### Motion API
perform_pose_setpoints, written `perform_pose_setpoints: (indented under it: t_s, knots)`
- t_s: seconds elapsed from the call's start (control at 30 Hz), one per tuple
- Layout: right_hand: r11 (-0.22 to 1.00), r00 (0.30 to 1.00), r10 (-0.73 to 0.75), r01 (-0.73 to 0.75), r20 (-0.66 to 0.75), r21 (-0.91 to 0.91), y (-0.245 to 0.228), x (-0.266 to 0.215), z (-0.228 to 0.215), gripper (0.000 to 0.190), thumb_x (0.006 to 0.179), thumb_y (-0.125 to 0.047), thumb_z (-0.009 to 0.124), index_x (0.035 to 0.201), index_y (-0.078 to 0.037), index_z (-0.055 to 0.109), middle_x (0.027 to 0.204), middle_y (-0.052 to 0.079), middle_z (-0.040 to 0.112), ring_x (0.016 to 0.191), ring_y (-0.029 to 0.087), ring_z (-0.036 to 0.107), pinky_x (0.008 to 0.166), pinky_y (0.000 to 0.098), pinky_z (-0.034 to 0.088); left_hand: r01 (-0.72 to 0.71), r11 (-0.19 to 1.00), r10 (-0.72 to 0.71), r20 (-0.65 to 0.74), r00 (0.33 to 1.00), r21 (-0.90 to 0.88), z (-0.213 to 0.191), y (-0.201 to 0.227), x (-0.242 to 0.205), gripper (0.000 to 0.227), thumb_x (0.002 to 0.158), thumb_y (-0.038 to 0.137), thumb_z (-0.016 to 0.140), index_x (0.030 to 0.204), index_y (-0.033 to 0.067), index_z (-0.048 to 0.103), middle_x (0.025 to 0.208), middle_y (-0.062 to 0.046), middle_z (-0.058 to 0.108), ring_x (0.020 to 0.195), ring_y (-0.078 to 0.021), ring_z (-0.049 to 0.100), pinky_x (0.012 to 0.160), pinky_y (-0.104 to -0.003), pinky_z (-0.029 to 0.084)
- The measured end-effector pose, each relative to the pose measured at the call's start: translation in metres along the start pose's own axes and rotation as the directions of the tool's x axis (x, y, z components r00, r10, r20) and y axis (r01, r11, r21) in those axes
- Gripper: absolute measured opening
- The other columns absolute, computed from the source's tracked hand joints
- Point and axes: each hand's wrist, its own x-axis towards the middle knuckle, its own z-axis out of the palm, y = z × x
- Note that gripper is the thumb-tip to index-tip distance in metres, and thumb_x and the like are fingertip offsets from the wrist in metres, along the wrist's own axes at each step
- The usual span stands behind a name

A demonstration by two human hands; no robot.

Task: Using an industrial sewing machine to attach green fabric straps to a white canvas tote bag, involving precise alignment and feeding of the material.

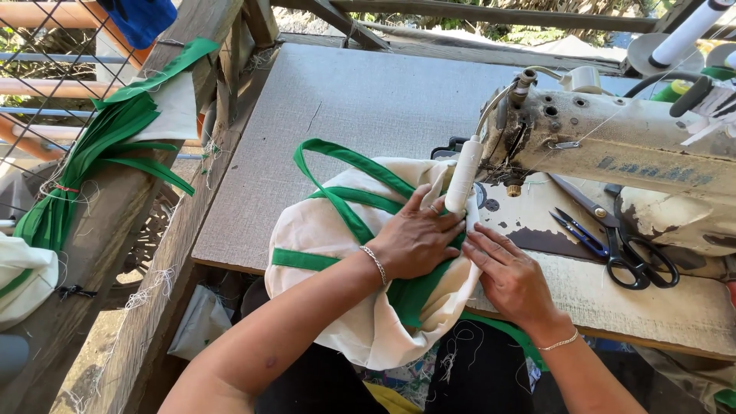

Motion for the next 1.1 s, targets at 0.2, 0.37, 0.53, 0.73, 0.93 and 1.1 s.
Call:
perform_pose_setpoints:
  t_s: [0.2,0.37,0.53,0.73,0.93,1.1]
  knots:
    - [0.999,0.998,-0.028,0.029,-0.057,0.015,-0.004,0.002,-0.003,0.036,0.089,-0.008,0.07,0.123,-0.018,0.076,0.134,0.01,0.071,0.127,0.036,0.064,0.094,0.0471,0.058,-0.079,0.987,0.072,-0.05,0.996,-0.143,0.002,-0.011,-0.008,0.053,0.104,0.049,0.04,0.142,0.0155,0.057,0.139,-0.006,0.06,0.127,-0.0309,0.055,0.106,-0.058,0.03]
    - [0.999,0.998,-0.043,0.044,-0.051,0.018,-0.001,-0.003,0.003,0.038,0.087,-0.008,0.073,0.124,-0.018,0.076,0.134,0.011,0.07,0.126,0.036,0.064,0.095,0.0476,0.057,-0.158,0.971,0.157,-0.018,0.987,-0.182,-0.006,-0.015,-0.017,0.052,0.105,0.046,0.037,0.145,0.0177,0.054,0.144,-0.001,0.057,0.127,-0.0309,0.053,0.101,-0.058,0.03]
    - [0.996,0.995,-0.085,0.084,-0.054,-0.022,-0.003,-0.001,0.003,0.037,0.092,-0.006,0.064,0.126,-0.018,0.073,0.13,0.007,0.072,0.123,0.033,0.066,0.096,0.0468,0.057,0.077,0.988,-0.062,0.11,0.992,-0.137,0.019,0.002,0.001,0.055,0.103,0.049,0.039,0.152,0.0228,0.045,0.144,0.001,0.057,0.137,-0.0315,0.046,0.104,-0.065,0.025]
    - [0.996,0.996,-0.088,0.088,-0.021,-0.018,0.003,-0.004,0.004,0.037,0.089,-0.004,0.064,0.122,-0.018,0.075,0.127,0.007,0.072,0.121,0.032,0.067,0.097,0.0476,0.057,0.24,0.96,-0.211,0.194,0.958,-0.142,0.022,0.022,0.007,0.055,0.103,0.047,0.041,0.152,0.0237,0.048,0.151,0.004,0.052,0.14,-0.0313,0.042,0.105,-0.068,0.025]
    - [0.998,0.999,-0.047,0.047,0.017,0.029,0.008,-0.007,0.005,0.034,0.091,-0.005,0.063,0.12,-0.018,0.076,0.123,0.007,0.074,0.12,0.033,0.068,0.096,0.0488,0.056,0.328,0.917,-0.267,0.261,0.928,-0.226,0.007,0.026,0.002,0.057,0.104,0.049,0.041,0.154,0.0226,0.045,0.159,0.001,0.044,0.149,-0.0309,0.032,0.108,-0.063,0.023]
    - [0.999,0.999,-0.014,0.012,0.033,0.044,0.008,-0.006,0.005,0.029,0.092,-0.006,0.064,0.115,-0.017,0.078,0.121,0.006,0.075,0.12,0.032,0.068,0.096,0.0477,0.057,0.339,0.906,-0.293,0.204,0.934,-0.255,0.015,0.026,-0.003,0.06,0.103,0.052,0.044,0.155,0.024,0.044,0.157,-0.002,0.048,0.151,-0.028,0.032,0.112,-0.061,0.021]
